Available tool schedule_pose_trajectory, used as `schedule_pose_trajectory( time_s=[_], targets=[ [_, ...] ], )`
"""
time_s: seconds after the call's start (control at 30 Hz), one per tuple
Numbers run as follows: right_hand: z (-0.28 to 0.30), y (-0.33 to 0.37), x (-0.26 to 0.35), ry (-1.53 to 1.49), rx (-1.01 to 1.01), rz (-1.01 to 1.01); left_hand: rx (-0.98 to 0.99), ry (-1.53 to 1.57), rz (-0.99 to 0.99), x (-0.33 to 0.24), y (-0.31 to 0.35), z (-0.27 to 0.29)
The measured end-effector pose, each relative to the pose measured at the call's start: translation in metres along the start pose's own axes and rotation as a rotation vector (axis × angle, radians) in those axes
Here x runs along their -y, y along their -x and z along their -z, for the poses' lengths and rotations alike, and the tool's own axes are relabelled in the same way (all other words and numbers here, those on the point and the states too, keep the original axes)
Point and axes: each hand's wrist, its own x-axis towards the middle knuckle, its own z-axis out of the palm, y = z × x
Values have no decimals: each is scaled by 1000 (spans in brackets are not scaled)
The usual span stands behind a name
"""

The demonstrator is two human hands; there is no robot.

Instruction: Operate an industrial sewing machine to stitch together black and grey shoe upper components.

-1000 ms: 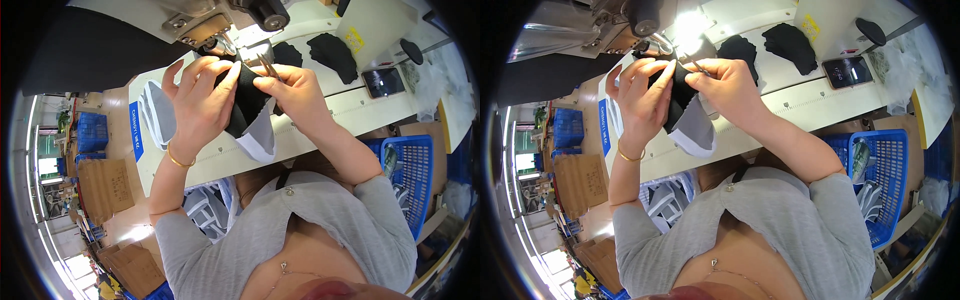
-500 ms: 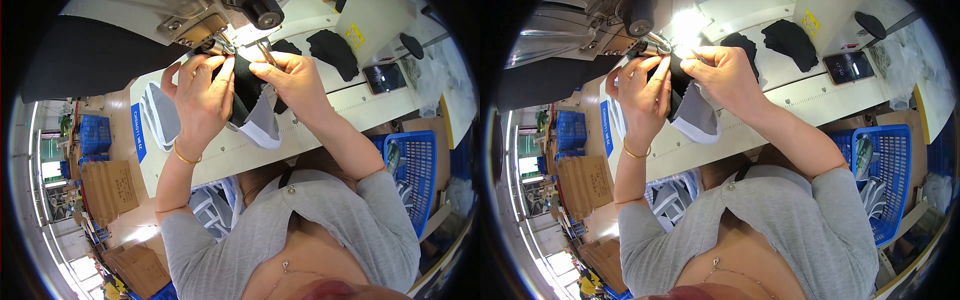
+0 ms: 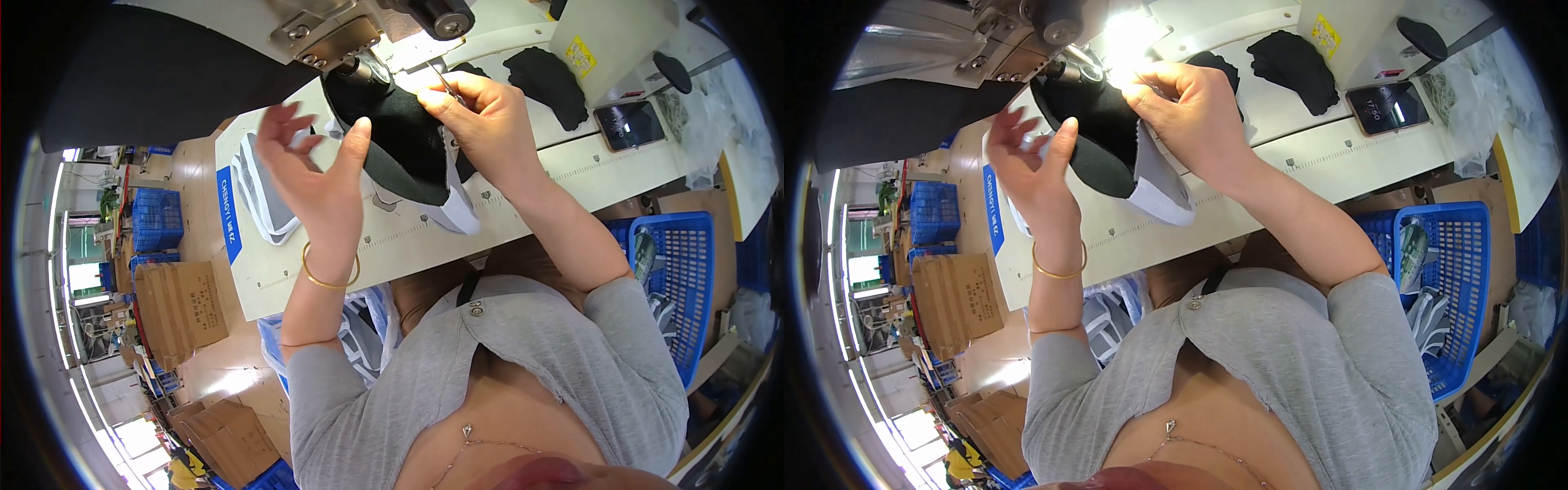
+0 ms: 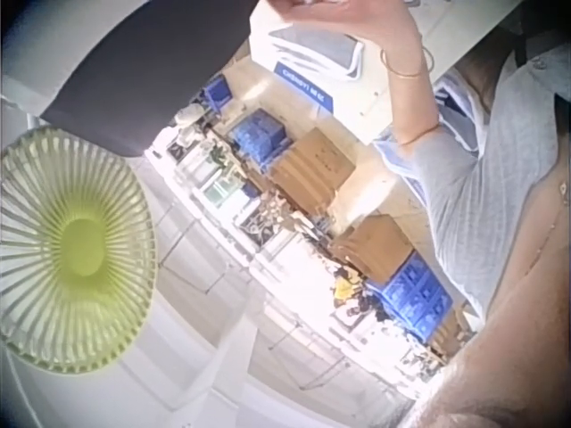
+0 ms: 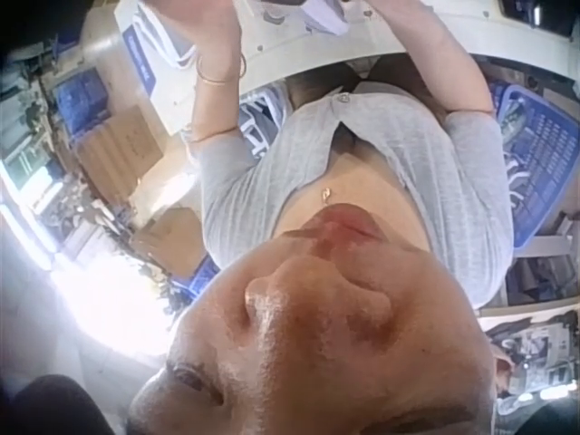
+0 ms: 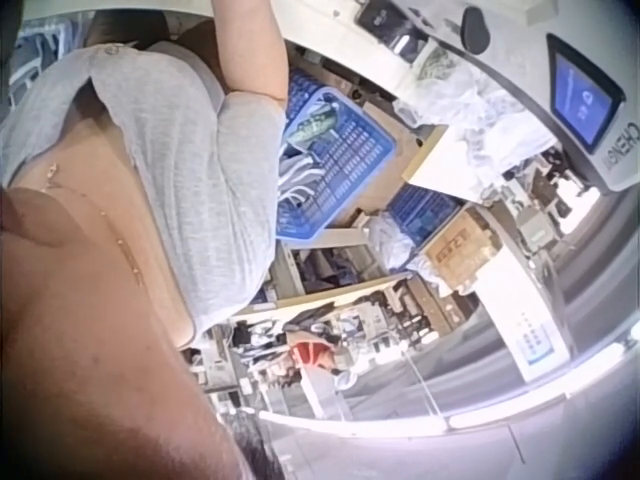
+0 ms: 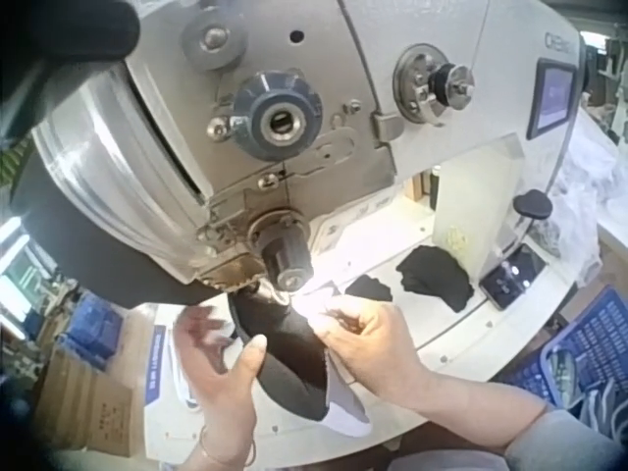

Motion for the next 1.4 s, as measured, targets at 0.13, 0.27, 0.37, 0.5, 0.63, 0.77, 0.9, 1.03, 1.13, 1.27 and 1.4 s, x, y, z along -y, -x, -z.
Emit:
schedule_pose_trajectory(
  time_s=[0.13, 0.27, 0.37, 0.5, 0.63, 0.77, 0.9, 1.03, 1.13, 1.27, 1.4],
  targets=[
    [4, -1, 0, 100, -19, 31, 266, 410, 398, 4, -4, 3],
    [1, -2, 0, 149, -28, 58, 266, 381, 353, 8, -11, 2],
    [-2, -1, -1, 177, -19, 120, 230, 420, 317, 13, -17, 1],
    [-7, 2, -2, 118, 27, 51, 237, 301, 273, 19, -24, 10],
    [-4, 25, -20, 503, -2, 642, 272, 98, 303, 4, -6, 53],
    [-15, 47, -28, 626, 181, 910, 556, 140, 483, -16, 31, 71],
    [-10, 56, -53, 717, 296, 740, 613, 250, 623, -2, 54, 73],
    [33, 69, -60, 662, 545, 728, 591, 233, 648, 8, 55, 79],
    [60, 80, -62, 586, 701, 588, 592, 90, 523, 17, 60, 74],
    [28, 90, -31, 344, 318, 259, 625, -32, 417, 8, 74, 52],
    [5, 76, -53, 411, 379, 407, 731, -136, 321, -16, 74, 44]
  ],
)
